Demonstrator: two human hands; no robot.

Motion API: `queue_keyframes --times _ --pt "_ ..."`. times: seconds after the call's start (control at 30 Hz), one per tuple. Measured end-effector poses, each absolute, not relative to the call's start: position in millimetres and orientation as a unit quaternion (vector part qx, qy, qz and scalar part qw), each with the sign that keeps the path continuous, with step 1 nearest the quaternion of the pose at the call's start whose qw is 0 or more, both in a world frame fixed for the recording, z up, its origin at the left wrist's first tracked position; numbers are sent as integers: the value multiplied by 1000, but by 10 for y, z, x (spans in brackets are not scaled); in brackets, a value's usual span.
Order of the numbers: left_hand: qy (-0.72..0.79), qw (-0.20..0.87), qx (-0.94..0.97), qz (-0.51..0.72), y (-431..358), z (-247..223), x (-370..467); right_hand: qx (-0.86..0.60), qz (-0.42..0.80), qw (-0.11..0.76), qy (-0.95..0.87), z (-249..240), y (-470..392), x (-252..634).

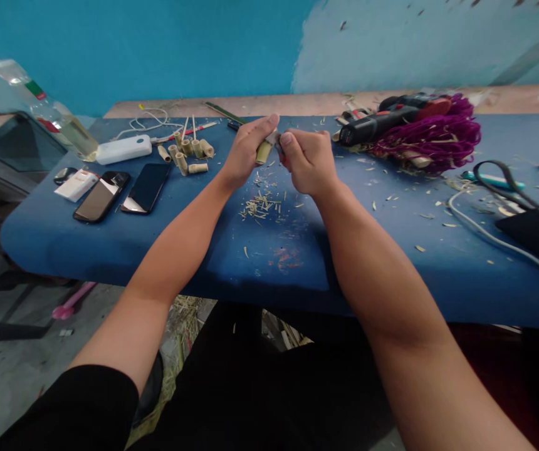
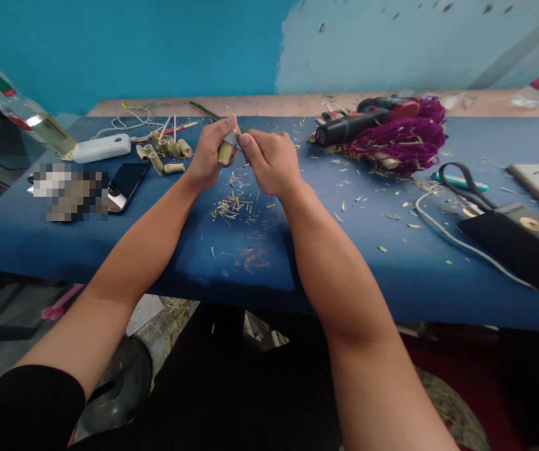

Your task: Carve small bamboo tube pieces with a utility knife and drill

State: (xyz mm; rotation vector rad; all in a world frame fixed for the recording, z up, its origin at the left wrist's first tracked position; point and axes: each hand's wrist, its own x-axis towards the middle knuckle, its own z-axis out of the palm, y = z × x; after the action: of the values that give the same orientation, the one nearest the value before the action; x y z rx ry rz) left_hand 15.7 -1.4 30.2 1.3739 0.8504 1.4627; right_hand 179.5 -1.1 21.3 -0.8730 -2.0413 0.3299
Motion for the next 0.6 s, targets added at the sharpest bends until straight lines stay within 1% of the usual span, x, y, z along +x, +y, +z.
queue_keyframes --times 0.17,0.37,0.47,0.6 --pt "332 436 577 605 -4 242 146 -384 119 362 -841 245 -38 1839" --pt "349 409 575 617 1 233 109 -357 125 333 -864 239 -11 1852" --pt "350 416 565 620 -8 251 129 -358 124 341 -860 240 -10 1851" --pt "349 458 549 606 -38 280 182 -377 111 389 -833 241 -18 1842"
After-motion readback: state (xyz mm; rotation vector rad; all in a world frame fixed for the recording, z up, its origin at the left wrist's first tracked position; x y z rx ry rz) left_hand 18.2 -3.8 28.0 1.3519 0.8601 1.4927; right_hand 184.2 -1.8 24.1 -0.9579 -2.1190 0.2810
